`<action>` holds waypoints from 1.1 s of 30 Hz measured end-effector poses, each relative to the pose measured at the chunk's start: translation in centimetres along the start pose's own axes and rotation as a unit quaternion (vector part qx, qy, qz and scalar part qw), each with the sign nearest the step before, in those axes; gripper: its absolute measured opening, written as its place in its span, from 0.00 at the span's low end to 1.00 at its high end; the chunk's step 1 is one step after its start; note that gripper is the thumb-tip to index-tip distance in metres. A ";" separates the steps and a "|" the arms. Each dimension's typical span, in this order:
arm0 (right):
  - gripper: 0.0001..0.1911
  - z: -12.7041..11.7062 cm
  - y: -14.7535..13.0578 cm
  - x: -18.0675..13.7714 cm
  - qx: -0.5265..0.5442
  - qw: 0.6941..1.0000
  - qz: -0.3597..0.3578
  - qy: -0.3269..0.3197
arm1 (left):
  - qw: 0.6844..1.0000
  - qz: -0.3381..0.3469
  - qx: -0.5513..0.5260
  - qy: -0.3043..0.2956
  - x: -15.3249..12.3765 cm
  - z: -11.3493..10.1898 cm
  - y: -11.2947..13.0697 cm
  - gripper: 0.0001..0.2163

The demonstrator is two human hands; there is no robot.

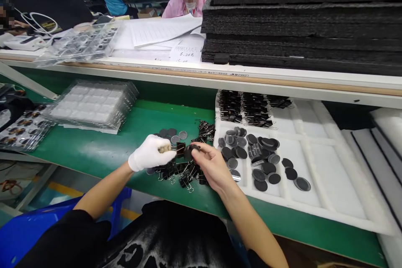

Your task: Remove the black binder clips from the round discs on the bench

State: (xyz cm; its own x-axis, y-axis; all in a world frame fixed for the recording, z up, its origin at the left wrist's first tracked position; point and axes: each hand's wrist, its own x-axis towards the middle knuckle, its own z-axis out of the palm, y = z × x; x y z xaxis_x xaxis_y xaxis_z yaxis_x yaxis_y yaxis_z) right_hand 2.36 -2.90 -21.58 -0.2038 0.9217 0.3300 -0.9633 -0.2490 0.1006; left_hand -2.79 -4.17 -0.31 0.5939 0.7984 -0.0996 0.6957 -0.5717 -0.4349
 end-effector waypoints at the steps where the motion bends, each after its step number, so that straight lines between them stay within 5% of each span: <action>1: 0.13 0.4 0.0 0.1 0.067 0.996 0.017 0.057 | 1.000 -0.017 -0.025 0.006 0.0 -0.1 0.1 0.19; 4: 0.15 1.3 0.6 0.4 0.132 0.985 -0.006 0.114 | 0.997 -0.046 -0.058 0.014 -0.4 0.1 0.5 0.20; 11: 0.23 1.6 2.7 0.4 -0.114 0.975 -0.155 0.108 | 0.987 -0.146 -0.065 0.001 -1.7 1.4 1.0 0.20; 14: 0.23 2.2 2.9 0.3 -0.114 0.974 -0.160 0.117 | 0.989 -0.132 -0.063 0.029 -2.2 1.6 1.2 0.20; 20: 0.27 4.1 2.9 0.1 0.076 0.979 -0.108 0.152 | 0.989 -0.125 -0.047 0.066 -2.8 2.1 1.3 0.19; 26: 0.27 4.6 3.6 0.1 0.048 0.981 -0.105 0.154 | 0.989 -0.124 -0.036 0.070 -3.0 2.5 1.5 0.20; 29: 0.25 4.3 3.4 0.0 0.071 0.977 -0.106 0.171 | 0.984 -0.161 -0.076 -0.003 -3.1 2.4 0.6 0.19; 33: 0.18 2.8 1.5 -0.4 0.174 0.956 -0.160 0.173 | 0.966 -0.107 -0.216 -0.088 -1.4 1.9 -1.7 0.22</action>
State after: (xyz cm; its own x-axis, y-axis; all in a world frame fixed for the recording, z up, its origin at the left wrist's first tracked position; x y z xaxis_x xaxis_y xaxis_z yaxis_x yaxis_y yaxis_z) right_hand 1.51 -4.45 -18.96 -0.0126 0.9954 -0.0945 -0.8820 0.0335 0.4700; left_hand -5.56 -3.95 -1.08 0.3657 0.9053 -0.2161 0.9216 -0.3846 -0.0517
